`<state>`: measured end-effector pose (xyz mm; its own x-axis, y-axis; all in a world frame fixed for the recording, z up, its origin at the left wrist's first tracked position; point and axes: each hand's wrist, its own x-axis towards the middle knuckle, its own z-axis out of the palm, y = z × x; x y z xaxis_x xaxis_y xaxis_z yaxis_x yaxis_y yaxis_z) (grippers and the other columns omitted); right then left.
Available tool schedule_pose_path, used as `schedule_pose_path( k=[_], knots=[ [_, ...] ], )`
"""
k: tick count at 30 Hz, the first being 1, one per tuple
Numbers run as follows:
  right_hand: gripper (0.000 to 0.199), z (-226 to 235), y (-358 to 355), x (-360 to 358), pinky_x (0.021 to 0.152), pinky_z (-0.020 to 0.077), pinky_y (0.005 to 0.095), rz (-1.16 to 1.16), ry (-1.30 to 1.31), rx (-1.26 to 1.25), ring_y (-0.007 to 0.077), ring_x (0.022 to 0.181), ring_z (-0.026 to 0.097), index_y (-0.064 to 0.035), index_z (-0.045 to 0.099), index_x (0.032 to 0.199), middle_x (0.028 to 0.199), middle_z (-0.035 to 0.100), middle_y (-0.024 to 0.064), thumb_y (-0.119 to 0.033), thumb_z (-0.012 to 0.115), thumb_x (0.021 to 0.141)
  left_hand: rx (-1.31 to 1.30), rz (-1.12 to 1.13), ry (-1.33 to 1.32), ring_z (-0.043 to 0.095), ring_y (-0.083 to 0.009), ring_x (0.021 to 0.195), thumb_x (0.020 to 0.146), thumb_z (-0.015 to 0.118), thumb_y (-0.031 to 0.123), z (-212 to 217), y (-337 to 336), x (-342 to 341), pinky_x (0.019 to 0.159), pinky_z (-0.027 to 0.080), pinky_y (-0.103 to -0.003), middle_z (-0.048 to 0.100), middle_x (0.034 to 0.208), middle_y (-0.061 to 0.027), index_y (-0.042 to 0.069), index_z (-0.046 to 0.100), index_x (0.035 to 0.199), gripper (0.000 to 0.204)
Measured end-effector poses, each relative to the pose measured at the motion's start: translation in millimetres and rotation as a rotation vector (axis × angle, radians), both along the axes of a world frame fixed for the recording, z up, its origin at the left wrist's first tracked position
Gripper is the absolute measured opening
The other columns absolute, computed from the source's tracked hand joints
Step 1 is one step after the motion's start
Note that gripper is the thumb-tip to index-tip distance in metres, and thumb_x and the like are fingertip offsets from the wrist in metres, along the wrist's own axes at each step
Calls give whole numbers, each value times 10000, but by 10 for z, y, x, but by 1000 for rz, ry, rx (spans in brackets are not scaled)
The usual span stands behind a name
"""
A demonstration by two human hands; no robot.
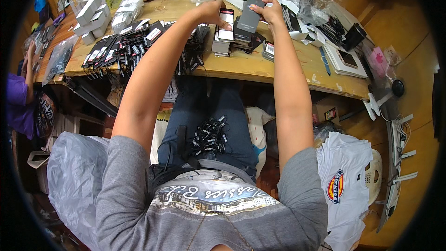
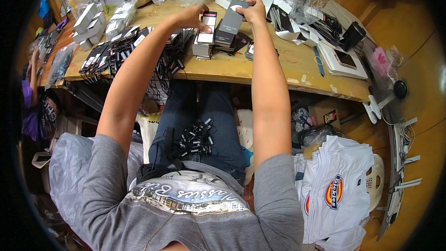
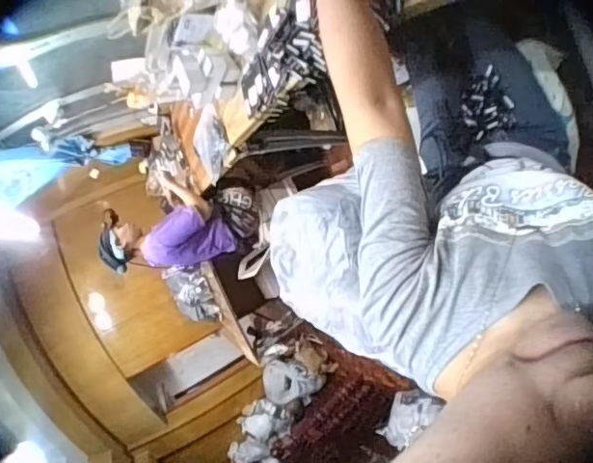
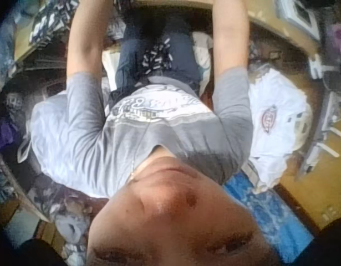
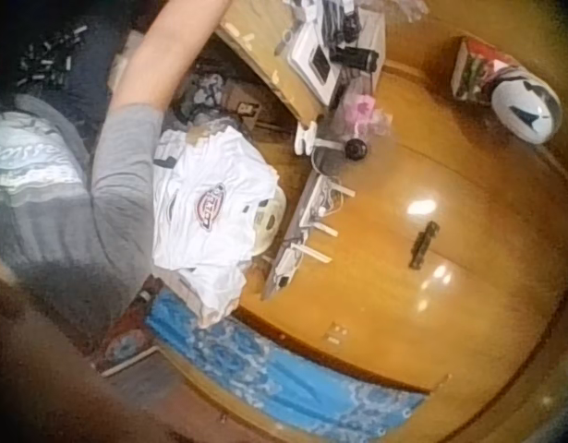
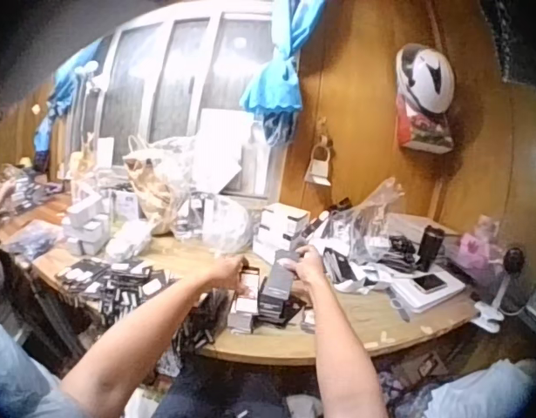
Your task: The person sits cross-legged and assembles keychains by inserting small black plastic pieces into rectangular cardboard tags. They pick up tags and pieces from piles on the table and their lap, attach the pieces to the tags, and place the finished items into a stack.
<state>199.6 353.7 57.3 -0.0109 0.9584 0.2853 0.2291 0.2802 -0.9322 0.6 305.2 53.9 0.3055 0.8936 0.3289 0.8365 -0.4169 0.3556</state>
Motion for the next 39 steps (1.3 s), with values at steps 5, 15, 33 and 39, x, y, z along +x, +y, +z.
schedule_pose_path(
  k=[5,15,33,39],
  knots=[
    [371,148,-244,63,488,432,238,79,242,37,138,629,569,-54,430,981,750,584,103,-37,644,678,330,-14,-203,556,-273,762,518,758,221,-66,56,-4,693,443,-342,567,812,-151,8,487,975,572],
    [292,362,-1045,121,476,378,152,443,63,183,40,595,499,-30,480,978,742,555,26,-161,600,746,-133,-132,-1201,535,-95,614,643,685,77,367,-813,446,515,436,-191,578,744,-53,-44,531,922,342],
    [231,-394,-554,1351,429,406,255,-75,-571,-160,137,454,510,31,575,700,598,565,95,-63,727,553,-444,-183,-1462,543,-113,707,823,461,69,-260,-1807,583,611,460,-232,568,787,-104,3,366,975,191],
    [108,-282,-757,1459,364,356,173,-26,-181,-227,62,416,454,29,555,710,575,536,42,3,642,651,-433,-147,-1395,546,-101,717,826,454,63,-459,-1907,613,610,445,-217,583,809,-108,-8,367,1012,217]
  ],
)
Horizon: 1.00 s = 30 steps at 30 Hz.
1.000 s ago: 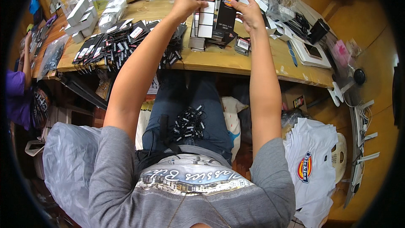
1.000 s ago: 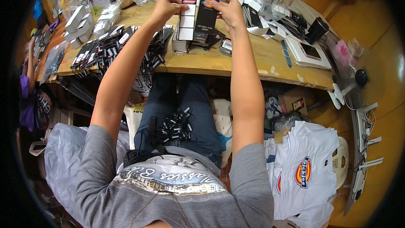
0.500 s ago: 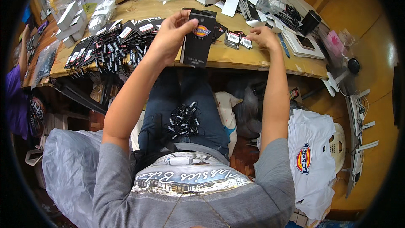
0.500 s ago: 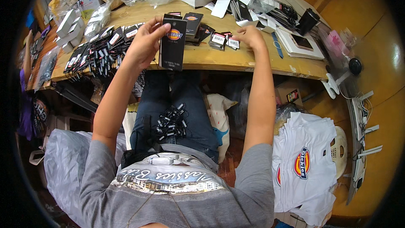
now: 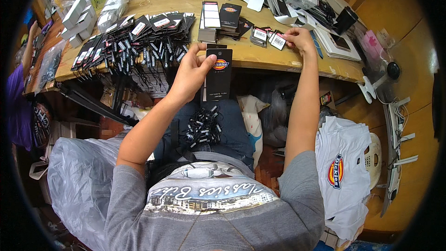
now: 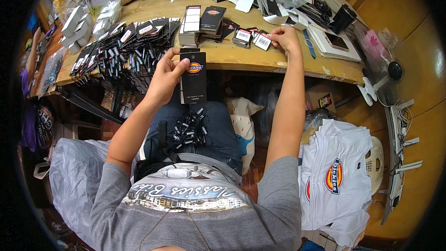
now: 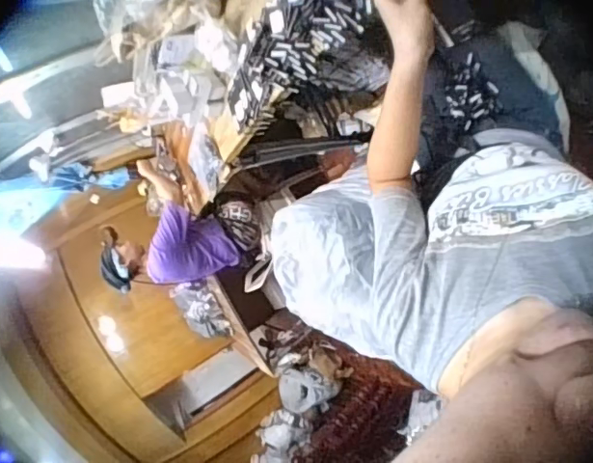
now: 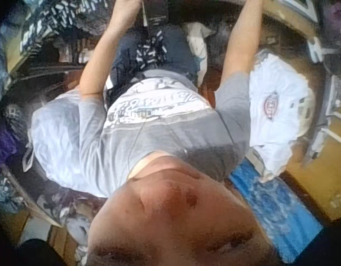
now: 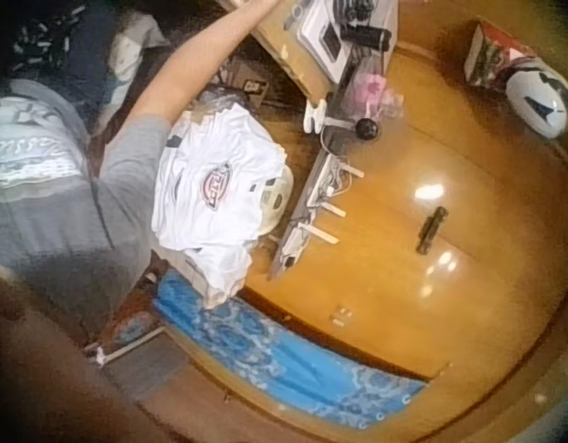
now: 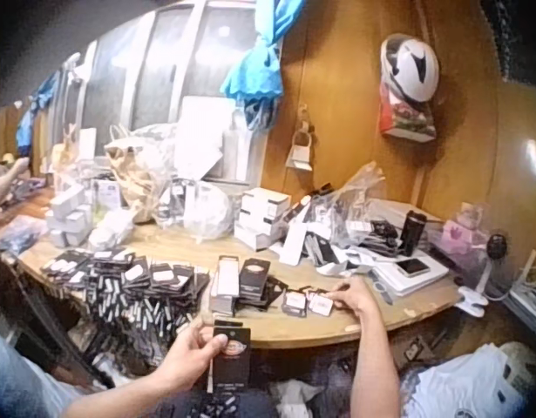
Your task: The person sits cross-legged and assembles keychains by inserting small black plastic pieces into rectangular cardboard tags. They pick up tags and pieces from piles on the table and their lap, attach the pieces to the tags, and place the finished items into a stack.
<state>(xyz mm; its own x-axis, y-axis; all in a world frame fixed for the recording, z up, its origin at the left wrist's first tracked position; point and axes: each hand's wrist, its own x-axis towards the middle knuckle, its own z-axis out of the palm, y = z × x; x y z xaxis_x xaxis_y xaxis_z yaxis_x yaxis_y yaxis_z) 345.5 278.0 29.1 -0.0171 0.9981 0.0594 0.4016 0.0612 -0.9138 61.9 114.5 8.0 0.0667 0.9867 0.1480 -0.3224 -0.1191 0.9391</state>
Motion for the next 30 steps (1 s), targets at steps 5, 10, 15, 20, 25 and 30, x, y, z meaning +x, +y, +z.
schedule_pose_path(
  k=[5,10,15,20,25,30],
  knots=[
    [83,316,-718,-372,459,409,169,327,312,113,69,504,491,-7,544,752,636,545,36,2,600,692,47,45,60,532,-82,744,822,451,44,-133,-24,-1,643,429,-207,582,822,-88,-36,438,933,138],
    [110,117,-1453,-1071,498,419,171,409,242,152,68,566,528,1,556,714,666,554,23,-28,645,657,71,23,40,509,-59,719,819,458,38,-221,-163,43,652,410,-199,569,772,-58,-26,447,895,100],
    [129,-332,-1611,-1411,489,386,176,344,120,406,51,568,483,12,543,685,681,508,26,-19,654,628,60,64,91,496,-40,653,806,474,20,-369,-298,-25,587,409,-177,549,724,-28,-1,434,872,80],
    [81,-923,-1468,-1366,555,427,271,302,-56,455,221,584,527,-30,575,737,709,529,81,3,576,662,-50,116,56,519,-59,651,789,508,48,-341,-323,-428,608,429,-198,566,741,-27,15,474,879,102],
    [116,-1430,-1566,-1375,747,394,331,557,-501,321,275,886,461,-69,595,750,831,505,107,-72,605,635,-156,38,-33,551,-79,680,784,518,60,-296,-392,-642,635,455,-211,584,789,-52,-1,492,914,145],
    [129,-1430,-1557,-1317,701,413,271,600,-12,-112,178,753,523,-19,537,797,746,541,80,-92,590,705,-241,-86,-74,566,-97,705,779,525,66,-377,-469,-712,646,464,-217,587,810,-56,-5,505,910,151]
  ],
)
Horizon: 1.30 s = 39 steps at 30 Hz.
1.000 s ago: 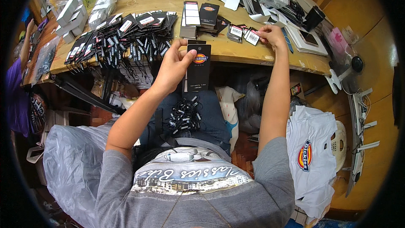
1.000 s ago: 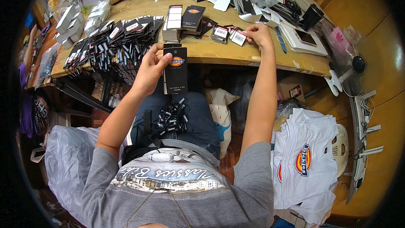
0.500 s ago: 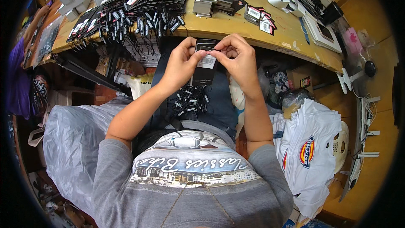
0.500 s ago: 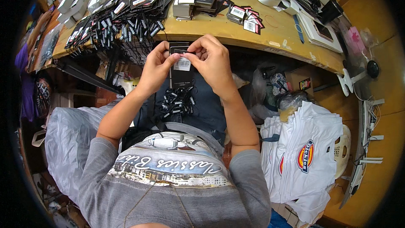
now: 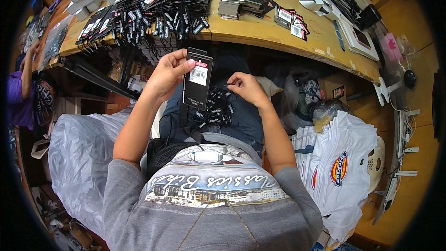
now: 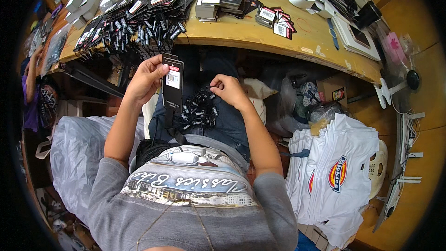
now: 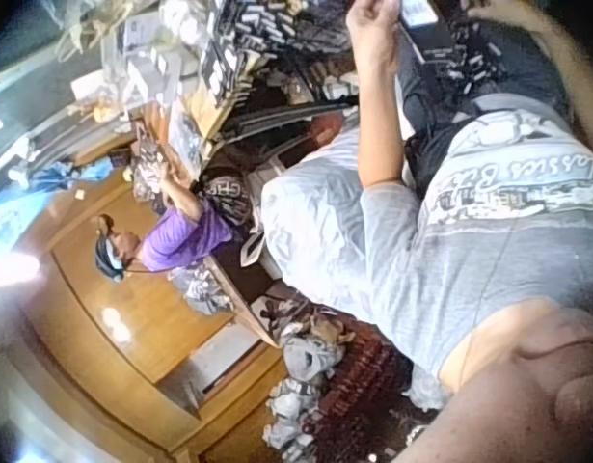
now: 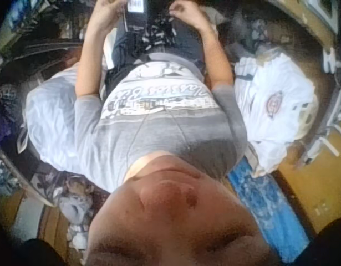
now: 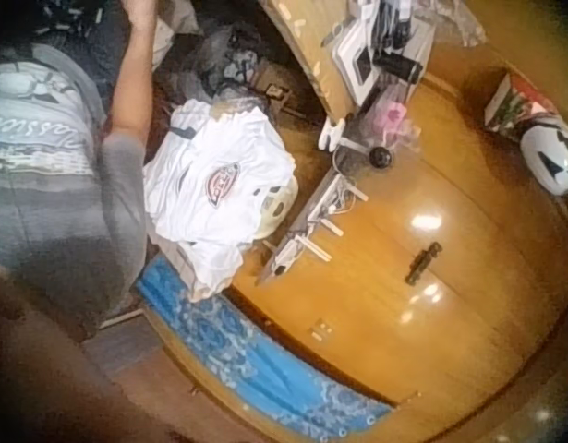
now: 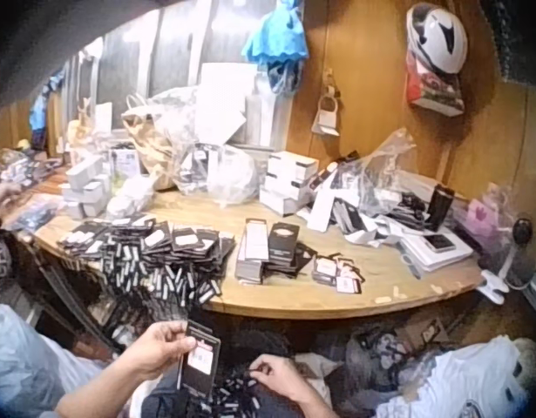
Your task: The person sits cross-legged and assembles keychains by inserting small black plastic pieces into rectangular cardboard tags. They pick up tags and pieces from piles on the table and their lap, attach the pieces to the tags, and place the finished items into a stack.
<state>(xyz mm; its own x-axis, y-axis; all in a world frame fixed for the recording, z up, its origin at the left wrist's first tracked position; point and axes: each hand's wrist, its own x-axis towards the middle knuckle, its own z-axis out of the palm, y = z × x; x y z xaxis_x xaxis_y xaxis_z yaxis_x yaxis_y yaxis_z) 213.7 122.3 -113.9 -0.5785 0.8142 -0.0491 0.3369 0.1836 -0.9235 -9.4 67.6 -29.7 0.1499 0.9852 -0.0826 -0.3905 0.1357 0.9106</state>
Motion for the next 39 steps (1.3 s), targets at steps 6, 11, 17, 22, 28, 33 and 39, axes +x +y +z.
schedule_pose_path(
  k=[6,11,17,22,28,33,39],
  knots=[
    [296,370,-269,97,616,376,206,170,757,-708,108,662,510,-52,412,1039,701,549,61,-74,528,768,-101,-330,103,562,-107,729,753,560,93,-139,-26,-38,685,445,-220,586,832,-59,-21,530,882,174],
    [271,497,-427,-16,626,362,195,69,997,-720,106,700,497,-77,403,994,792,553,95,-49,531,757,-126,-585,73,530,-92,807,743,547,22,-209,-137,251,728,428,-223,558,947,-102,-65,539,922,199],
    [127,618,-486,-22,640,372,212,-82,925,-469,126,746,521,-73,440,892,831,571,122,-71,510,786,-91,-581,138,555,-85,665,731,572,26,-259,-213,346,624,456,-202,597,775,-66,-54,547,895,184],
    [128,663,-410,72,725,402,257,-208,1030,-368,156,783,534,-35,503,917,852,576,123,-114,483,817,-65,-566,218,558,-90,650,702,594,-8,-230,-252,185,617,453,-209,605,751,-73,-59,576,849,157],
    [141,849,-270,315,697,477,308,-317,1226,-223,169,708,553,-27,495,939,819,562,113,-109,454,831,-67,-542,272,546,-82,635,694,616,21,-206,-266,87,612,440,-205,597,713,-49,-49,577,805,136],
    [105,1115,-373,328,450,331,169,-369,1233,-59,48,490,401,-21,495,905,779,565,118,-86,459,830,-38,-423,259,545,-79,705,729,582,44,-173,-229,101,647,443,-207,580,786,-43,-31,548,902,191],
    [55,1111,-607,101,416,321,137,-426,709,125,26,448,405,-6,533,806,716,601,103,-52,541,776,10,-79,-132,556,-146,831,823,458,76,-48,-244,302,728,459,-241,557,915,-100,9,387,920,137]
  ],
)
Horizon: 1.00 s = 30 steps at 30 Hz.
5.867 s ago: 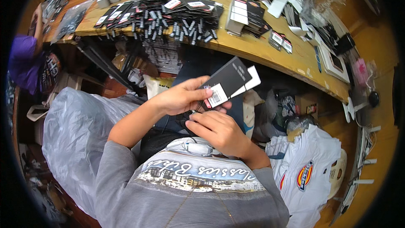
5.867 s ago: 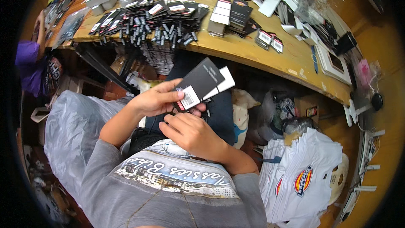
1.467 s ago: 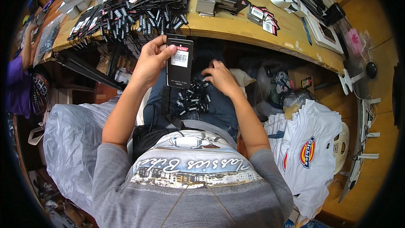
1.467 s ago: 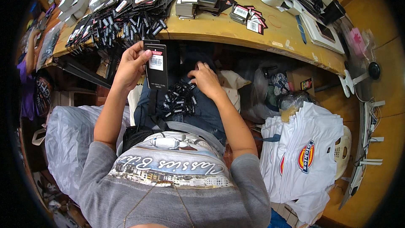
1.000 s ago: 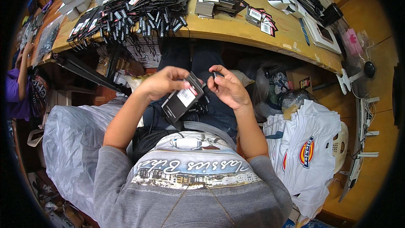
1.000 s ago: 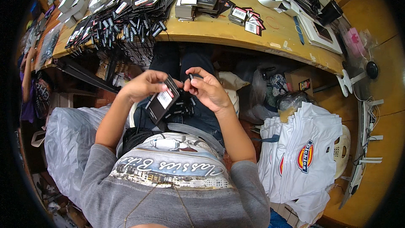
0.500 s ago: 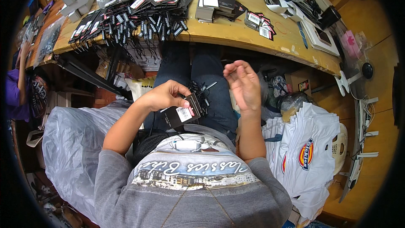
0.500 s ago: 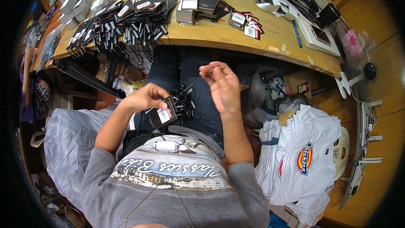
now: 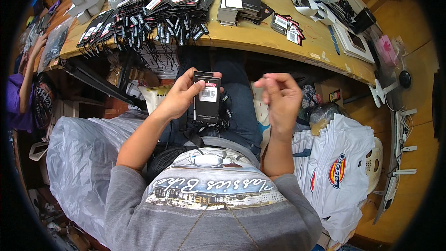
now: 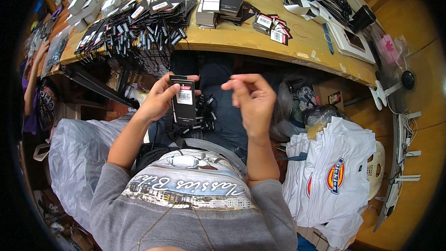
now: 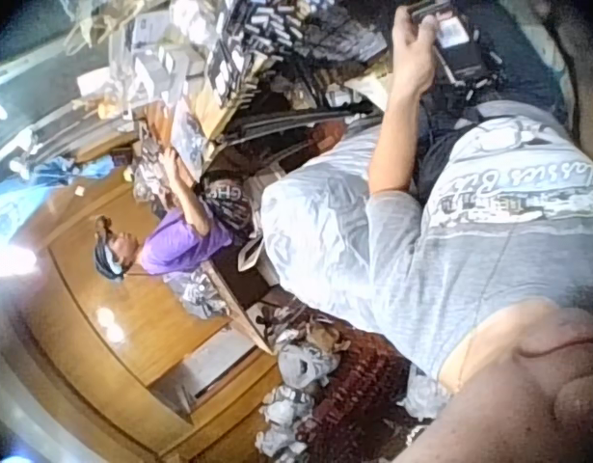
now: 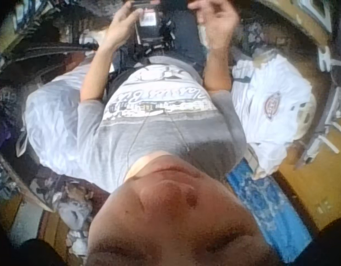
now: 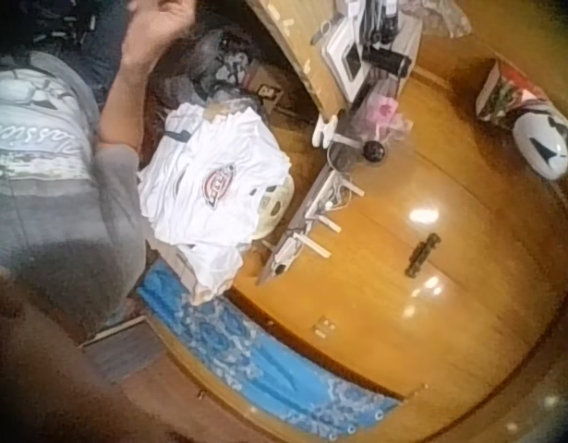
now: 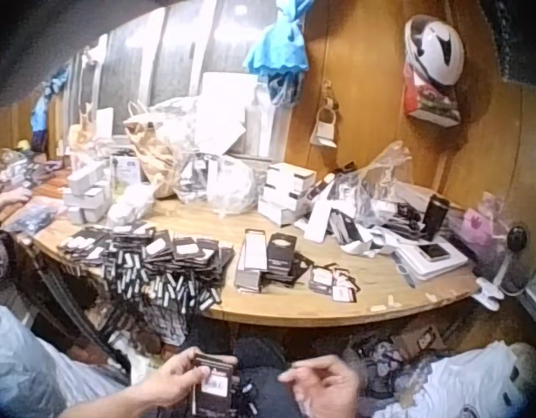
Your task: The person sits cross-legged and assembles keychains by inserting small black plastic pieces into rectangular cardboard tags. They pick up tags and pieces from piles on the table and their lap, attach the pieces to the tags, and place the finished items into a stack.
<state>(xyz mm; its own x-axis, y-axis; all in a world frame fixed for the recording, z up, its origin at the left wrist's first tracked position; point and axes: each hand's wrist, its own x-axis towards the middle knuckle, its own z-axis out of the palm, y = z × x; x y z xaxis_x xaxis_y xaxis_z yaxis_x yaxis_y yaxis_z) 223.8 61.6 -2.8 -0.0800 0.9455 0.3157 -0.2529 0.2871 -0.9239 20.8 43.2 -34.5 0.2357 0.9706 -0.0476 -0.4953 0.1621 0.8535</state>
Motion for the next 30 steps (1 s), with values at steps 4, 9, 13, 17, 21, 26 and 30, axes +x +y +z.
schedule_pose_path(
  k=[4,9,13,17,21,26,30],
  knots=[
    [66,-210,-64,-240,471,384,152,24,-96,-51,49,554,506,-3,550,791,704,596,65,-16,582,735,113,133,128,543,-107,757,792,506,44,1,-10,94,660,453,-209,548,839,-78,35,348,841,166],
    [109,-315,-70,-426,471,372,163,-122,-339,252,49,558,467,8,545,709,763,477,32,16,637,651,342,462,428,479,-42,663,722,604,26,-40,-29,161,568,403,-171,493,714,-15,36,363,827,263],
    [93,-268,-99,-484,468,381,163,-160,-324,259,53,571,477,13,540,701,798,499,46,24,622,658,372,571,461,470,-39,630,693,641,39,-10,-70,221,550,393,-167,490,686,-8,32,378,815,289],
    [81,-281,-96,-494,468,399,173,-137,-294,289,63,583,489,18,531,698,829,516,62,33,605,667,513,648,643,487,-55,599,685,636,11,-29,-89,208,535,403,-173,508,661,-28,25,384,813,284],
    [77,-258,-94,-486,494,427,186,-100,-241,238,77,608,508,24,519,706,857,523,76,35,590,679,673,628,728,483,-64,604,693,602,-52,-25,-80,229,541,398,-170,514,679,-50,23,367,821,278],
    [79,-322,-69,-508,531,446,198,-71,-214,247,94,649,527,28,506,735,894,526,89,28,575,697,764,650,735,576,-122,584,681,624,-18,-7,-64,215,503,443,-215,571,654,-93,3,417,808,244],
    [83,-344,-68,-503,541,448,206,-66,-225,241,104,651,533,30,498,748,897,525,93,21,570,707,694,678,787,580,-129,572,681,630,-4,19,-71,229,493,444,-212,575,652,-95,-2,417,804,246]
  ],
)
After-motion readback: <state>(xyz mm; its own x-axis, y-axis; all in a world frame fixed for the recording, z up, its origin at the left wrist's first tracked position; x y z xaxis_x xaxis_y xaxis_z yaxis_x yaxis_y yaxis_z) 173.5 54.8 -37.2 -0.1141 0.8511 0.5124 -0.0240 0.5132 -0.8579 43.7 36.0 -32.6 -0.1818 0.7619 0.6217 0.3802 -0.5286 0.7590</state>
